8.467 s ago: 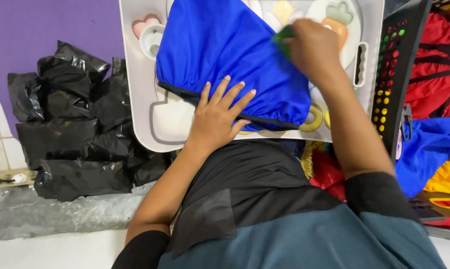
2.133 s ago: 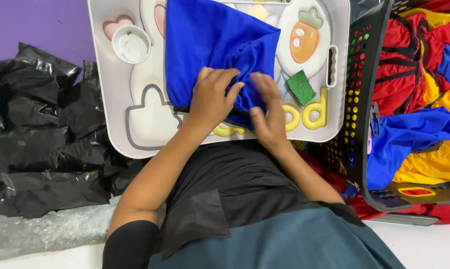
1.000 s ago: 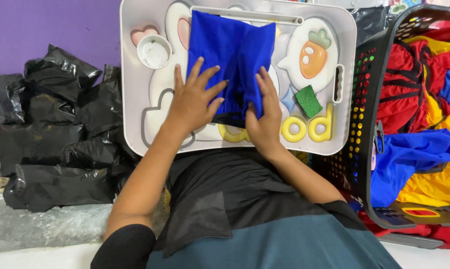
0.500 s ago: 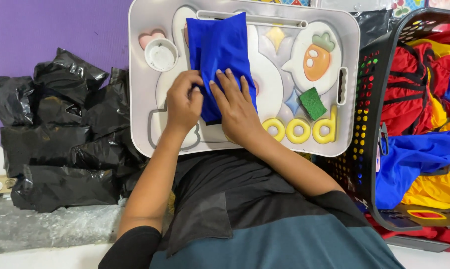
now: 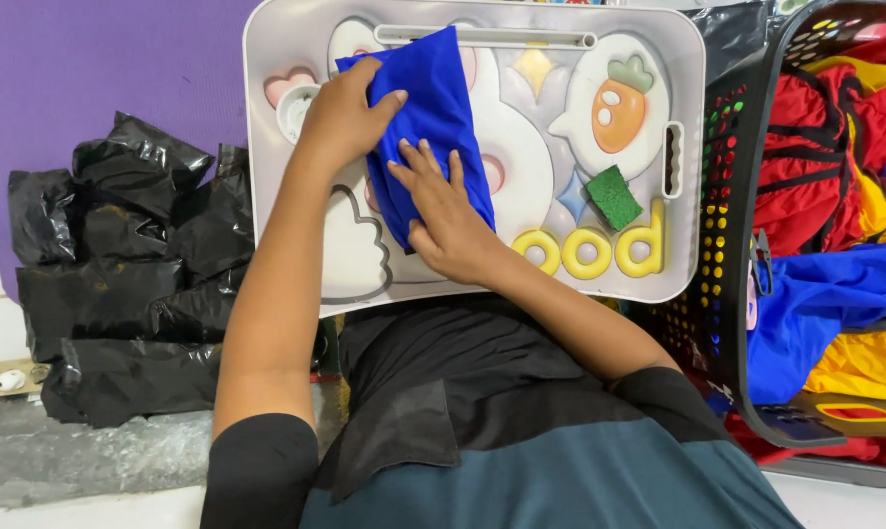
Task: Folding a blue fabric cover and cleaning it by repeatedly wiping it with a sponge on a tray.
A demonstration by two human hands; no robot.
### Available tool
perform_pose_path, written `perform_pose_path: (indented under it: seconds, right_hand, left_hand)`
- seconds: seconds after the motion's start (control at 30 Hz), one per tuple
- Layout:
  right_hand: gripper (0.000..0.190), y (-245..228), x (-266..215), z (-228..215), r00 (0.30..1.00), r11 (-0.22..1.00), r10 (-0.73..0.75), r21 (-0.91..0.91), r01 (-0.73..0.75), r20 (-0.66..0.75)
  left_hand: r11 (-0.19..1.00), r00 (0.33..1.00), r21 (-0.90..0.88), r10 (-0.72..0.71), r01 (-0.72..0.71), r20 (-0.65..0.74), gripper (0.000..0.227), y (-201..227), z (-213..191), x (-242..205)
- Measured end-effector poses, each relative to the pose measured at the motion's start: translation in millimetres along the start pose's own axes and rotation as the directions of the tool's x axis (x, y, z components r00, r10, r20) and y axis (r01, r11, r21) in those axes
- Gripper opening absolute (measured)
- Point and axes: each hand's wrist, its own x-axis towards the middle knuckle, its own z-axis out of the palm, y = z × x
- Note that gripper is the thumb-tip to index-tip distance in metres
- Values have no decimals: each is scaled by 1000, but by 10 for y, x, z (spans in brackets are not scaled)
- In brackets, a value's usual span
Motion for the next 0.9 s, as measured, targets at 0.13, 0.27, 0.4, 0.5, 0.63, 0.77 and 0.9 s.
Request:
perform_pose_path:
  seconds: [0.13,0.27,0.4,0.5,0.63,0.77,0.9]
  right_hand:
    - [56,-142,-10,-150,983,980,21,-190,-57,-184]
    - [61,-106,28,-163,983,835,50,-533,-138,-177]
    - [68,-63,18,-26,992,817,54,-567,-111,-116]
    - [67,-26,48,52,990,791,8,-605,-94,-143]
    - [69,-43,61,103,993,779,11,-621,-81,-116]
    - [71,-48,64,113,997,747,-4,-663,-47,-75]
    - [73,-38,54,150,997,731,0,-680,-53,-78]
  left_hand:
    - [970,993,-231,-49,73,108,30,10,-134,-27]
    - [892,953,-384,-140,239,268,34,142,-346,-119]
    - [975,967,-196,-56,107,247,50,126,-392,12]
    - [999,997,37,23,-26,79,42,26,-255,290]
    - [982,978,37,186,-183,-93,38,-246,125,776]
    - [998,995,63,11,-5,-104,27,-159,216,871]
    - [990,987,56,137,-133,-81,28,64,124,757]
